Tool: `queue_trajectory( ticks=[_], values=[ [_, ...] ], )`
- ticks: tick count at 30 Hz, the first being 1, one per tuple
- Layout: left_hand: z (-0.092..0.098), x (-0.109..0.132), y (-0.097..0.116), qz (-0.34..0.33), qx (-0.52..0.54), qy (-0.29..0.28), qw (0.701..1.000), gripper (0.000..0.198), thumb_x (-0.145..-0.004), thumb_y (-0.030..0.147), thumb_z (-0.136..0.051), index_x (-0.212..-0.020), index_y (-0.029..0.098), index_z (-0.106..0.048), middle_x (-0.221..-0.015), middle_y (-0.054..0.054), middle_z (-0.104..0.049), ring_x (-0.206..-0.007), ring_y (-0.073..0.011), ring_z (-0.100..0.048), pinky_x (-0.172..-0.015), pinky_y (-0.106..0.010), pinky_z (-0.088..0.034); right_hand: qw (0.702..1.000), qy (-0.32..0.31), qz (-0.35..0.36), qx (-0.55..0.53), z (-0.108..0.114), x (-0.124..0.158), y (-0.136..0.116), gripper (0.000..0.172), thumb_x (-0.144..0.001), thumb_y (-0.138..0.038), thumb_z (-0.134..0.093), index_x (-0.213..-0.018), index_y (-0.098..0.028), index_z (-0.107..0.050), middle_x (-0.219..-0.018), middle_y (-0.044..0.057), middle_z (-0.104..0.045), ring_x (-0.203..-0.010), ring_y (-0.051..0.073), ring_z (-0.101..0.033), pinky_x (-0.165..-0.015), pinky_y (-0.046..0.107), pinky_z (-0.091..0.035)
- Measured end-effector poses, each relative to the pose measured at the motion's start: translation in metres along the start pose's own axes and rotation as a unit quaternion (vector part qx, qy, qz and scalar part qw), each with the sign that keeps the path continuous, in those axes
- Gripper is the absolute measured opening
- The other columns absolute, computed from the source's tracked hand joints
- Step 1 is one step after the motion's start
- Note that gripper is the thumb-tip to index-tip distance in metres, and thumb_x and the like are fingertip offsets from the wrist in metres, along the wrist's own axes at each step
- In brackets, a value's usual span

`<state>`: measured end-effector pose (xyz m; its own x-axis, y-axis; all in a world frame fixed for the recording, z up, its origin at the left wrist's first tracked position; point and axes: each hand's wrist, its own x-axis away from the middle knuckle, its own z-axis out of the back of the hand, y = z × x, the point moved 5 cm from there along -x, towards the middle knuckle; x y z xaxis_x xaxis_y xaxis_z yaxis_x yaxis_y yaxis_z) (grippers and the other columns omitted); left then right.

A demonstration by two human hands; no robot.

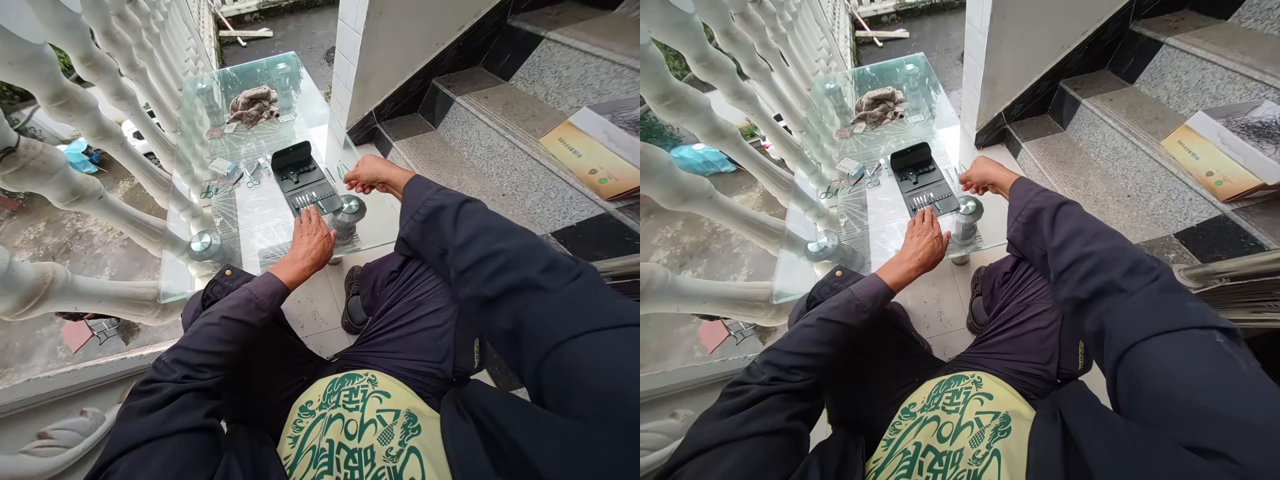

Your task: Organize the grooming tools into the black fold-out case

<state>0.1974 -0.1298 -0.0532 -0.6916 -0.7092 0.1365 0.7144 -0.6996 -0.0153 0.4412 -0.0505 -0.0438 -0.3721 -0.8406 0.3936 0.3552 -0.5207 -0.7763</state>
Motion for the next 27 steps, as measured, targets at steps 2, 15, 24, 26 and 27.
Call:
queue_trajectory(
  ticks=[2, 15, 24, 26, 27],
  values=[
    [-0.002, 0.000, 0.000, 0.004, -0.001, 0.002, 1.000, 0.077, -0.138, 0.039, -0.040, -0.195, -0.010, -0.050, -0.207, -0.041, -0.043, -0.193, -0.0528, -0.048, -0.153, -0.065, -0.047, 1.000, -0.011, 0.001, 0.026, -0.008, -0.014, -0.009, 0.043, -0.099, -0.005, -0.105, -0.083, -0.022, -0.069, -0.073, 0.004, -0.076, -0.049, 0.011, -0.054, -0.042, 0.023, -0.035],
    [-0.009, 0.005, 0.001, 0.014, 0.004, 0.013, 1.000, 0.077, -0.137, 0.041, -0.039, -0.194, -0.008, -0.054, -0.208, -0.040, -0.041, -0.195, -0.0558, -0.046, -0.154, -0.069, -0.047, 0.950, 0.109, 0.164, 0.244, 0.012, -0.037, -0.018, 0.017, -0.115, -0.030, -0.091, -0.109, -0.014, -0.090, -0.111, 0.026, -0.089, -0.111, 0.041, -0.085, -0.098, 0.050, -0.070],
    [-0.013, 0.006, 0.000, 0.022, 0.002, 0.014, 1.000, 0.076, -0.137, 0.040, -0.039, -0.194, -0.007, -0.056, -0.209, -0.037, -0.041, -0.197, -0.0534, -0.046, -0.159, -0.067, -0.044, 0.822, -0.091, 0.414, 0.380, -0.021, -0.036, 0.028, 0.089, -0.128, -0.058, -0.046, -0.203, -0.010, -0.052, -0.214, 0.019, -0.038, -0.204, 0.043, -0.024, -0.166, 0.066, -0.019],
    [-0.013, 0.006, -0.001, 0.024, 0.000, 0.018, 1.000, 0.075, -0.137, 0.040, -0.042, -0.195, -0.006, -0.057, -0.208, -0.036, -0.043, -0.196, -0.0528, -0.046, -0.159, -0.067, -0.044, 0.825, -0.101, 0.413, 0.373, -0.024, -0.041, 0.034, 0.092, -0.128, -0.062, -0.044, -0.206, -0.013, -0.048, -0.216, 0.016, -0.034, -0.204, 0.042, -0.025, -0.166, 0.066, -0.019],
    [-0.013, 0.006, -0.002, 0.024, 0.000, 0.021, 0.999, 0.074, -0.137, 0.040, -0.043, -0.196, -0.004, -0.057, -0.208, -0.035, -0.044, -0.196, -0.0526, -0.047, -0.158, -0.068, -0.045, 0.826, -0.101, 0.417, 0.366, -0.024, -0.042, 0.036, 0.092, -0.128, -0.063, -0.043, -0.206, -0.015, -0.047, -0.216, 0.015, -0.034, -0.204, 0.042, -0.025, -0.166, 0.066, -0.019]
  ],
)
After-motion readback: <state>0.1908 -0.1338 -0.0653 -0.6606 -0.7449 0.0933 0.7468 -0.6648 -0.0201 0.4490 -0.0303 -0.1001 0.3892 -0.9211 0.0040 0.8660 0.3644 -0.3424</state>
